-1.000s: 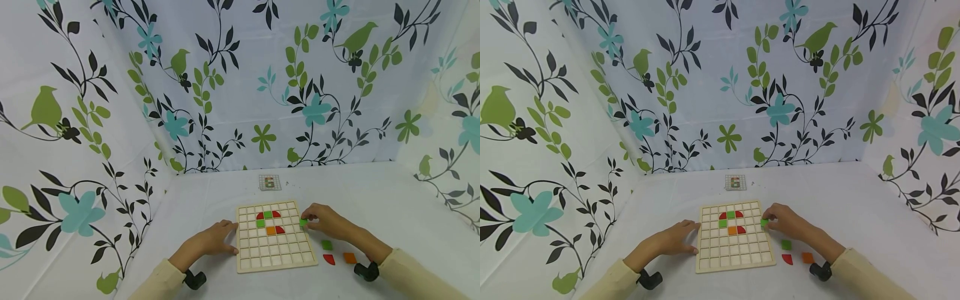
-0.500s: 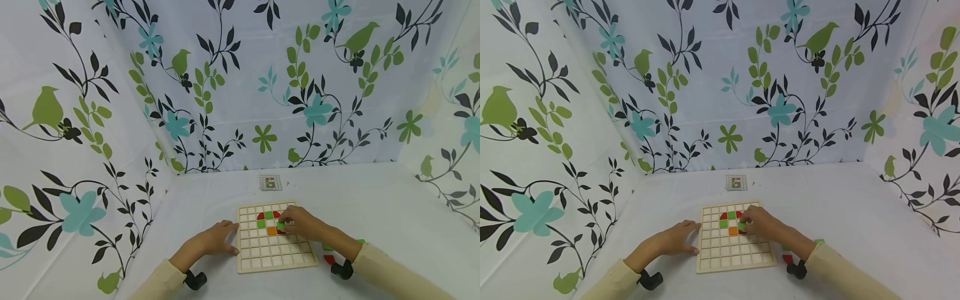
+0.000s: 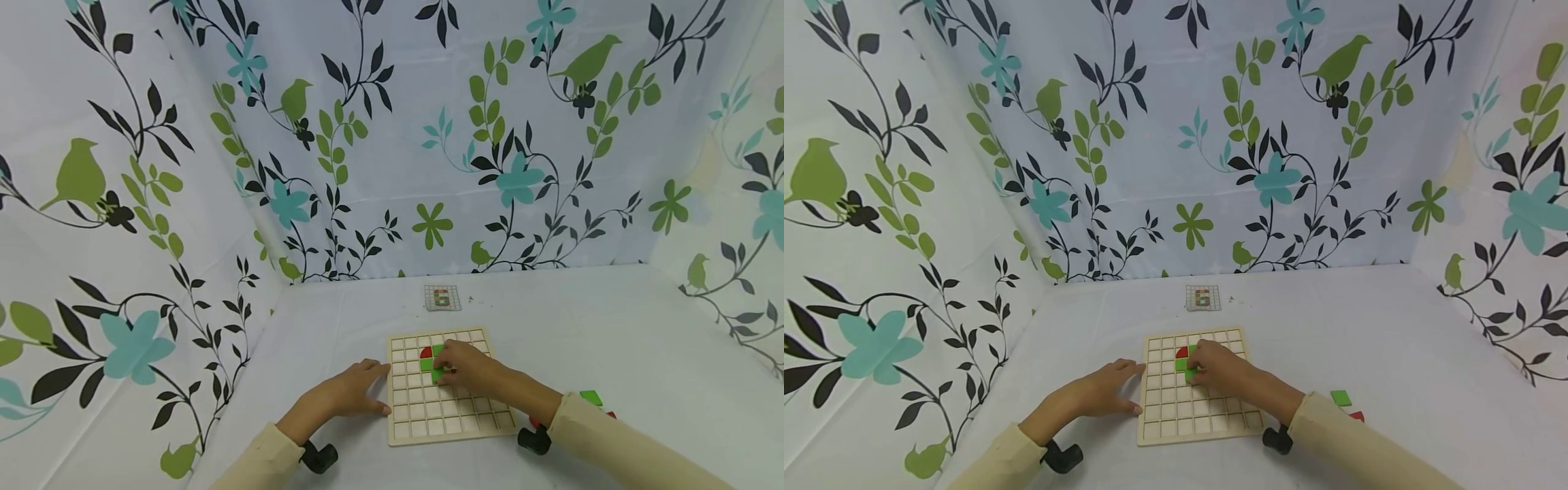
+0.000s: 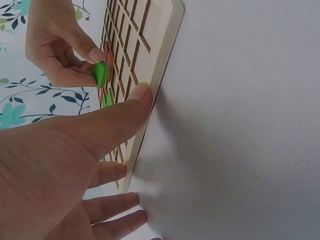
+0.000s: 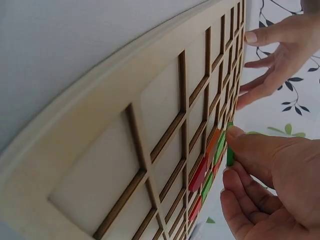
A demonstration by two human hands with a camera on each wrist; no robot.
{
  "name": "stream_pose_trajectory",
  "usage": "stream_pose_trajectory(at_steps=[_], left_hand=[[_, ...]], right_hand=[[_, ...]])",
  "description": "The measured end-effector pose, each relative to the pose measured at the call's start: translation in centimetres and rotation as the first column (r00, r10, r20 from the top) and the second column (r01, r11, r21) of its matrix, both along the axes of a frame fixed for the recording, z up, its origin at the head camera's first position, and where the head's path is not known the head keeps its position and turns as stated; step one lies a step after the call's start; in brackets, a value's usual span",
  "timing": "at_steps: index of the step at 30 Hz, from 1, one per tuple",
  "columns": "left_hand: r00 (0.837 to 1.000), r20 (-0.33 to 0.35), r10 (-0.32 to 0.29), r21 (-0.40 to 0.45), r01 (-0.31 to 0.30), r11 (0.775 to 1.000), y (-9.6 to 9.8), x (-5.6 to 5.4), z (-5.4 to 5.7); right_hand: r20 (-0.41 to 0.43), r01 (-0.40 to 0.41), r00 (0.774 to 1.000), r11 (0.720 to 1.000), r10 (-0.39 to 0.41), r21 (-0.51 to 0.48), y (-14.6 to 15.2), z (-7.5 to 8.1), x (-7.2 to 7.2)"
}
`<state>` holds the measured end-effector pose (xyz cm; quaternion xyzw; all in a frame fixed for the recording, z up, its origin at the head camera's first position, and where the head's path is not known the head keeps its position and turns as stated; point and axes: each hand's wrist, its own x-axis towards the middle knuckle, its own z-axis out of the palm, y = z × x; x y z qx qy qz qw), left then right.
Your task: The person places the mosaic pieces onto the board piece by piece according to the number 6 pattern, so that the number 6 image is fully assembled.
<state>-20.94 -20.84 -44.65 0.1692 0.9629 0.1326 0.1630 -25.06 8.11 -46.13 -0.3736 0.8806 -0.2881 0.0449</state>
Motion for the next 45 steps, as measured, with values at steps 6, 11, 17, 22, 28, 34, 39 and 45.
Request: stream_pose_trajectory(at_steps=[6, 11, 17, 22, 28, 34, 39, 45], left_hand=[[1.0, -0.002, -0.001, 0.0, 0.001, 1.0, 0.1, 0.1, 0.1], [1.0, -0.003, -0.002, 0.002, 0.002, 1.0, 0.0, 0.1, 0.1], [1.0, -0.001, 0.004, 0.004, -0.004, 1.0, 0.0, 0.1, 0.1], [1.0, 0.003, 0.004, 0.007, -0.004, 1.0, 0.1, 0.1, 0.1], [1.0, 0.003, 0.004, 0.0, -0.004, 1.0, 0.1, 0.1, 0.2], [1.0, 0.003, -0.005, -0.012, 0.005, 1.0, 0.2, 0.1, 0.2], [1.0, 0.0, -0.005, -0.021, 0.005, 1.0, 0.1, 0.1, 0.3], [1.0, -0.005, -0.008, -0.02, 0.008, 1.0, 0.0, 0.0, 0.1]], right_hand=[[0.001, 0.007, 1.0, 0.999, -0.007, 0.043, -0.8, 0.3, 0.3], [-0.013, 0.021, 1.0, 0.994, -0.019, 0.107, -1.3, 0.4, 0.2], [-0.017, 0.022, 1.0, 0.989, -0.02, 0.147, -1.9, 0.6, 0.2], [-0.02, 0.009, 1.0, 0.989, -0.006, 0.145, -2.2, 0.5, 0.1], [-0.042, -0.007, 0.999, 0.989, 0.013, 0.147, -2.4, 0.1, -0.3], [-0.038, -0.02, 0.999, 0.991, 0.025, 0.134, -2.4, 0.0, -0.3], [-0.057, -0.036, 0.997, 0.993, 0.043, 0.11, -2.4, -0.1, -0.4], [-0.054, -0.046, 0.997, 0.995, 0.051, 0.089, -2.4, -0.3, -0.4]])
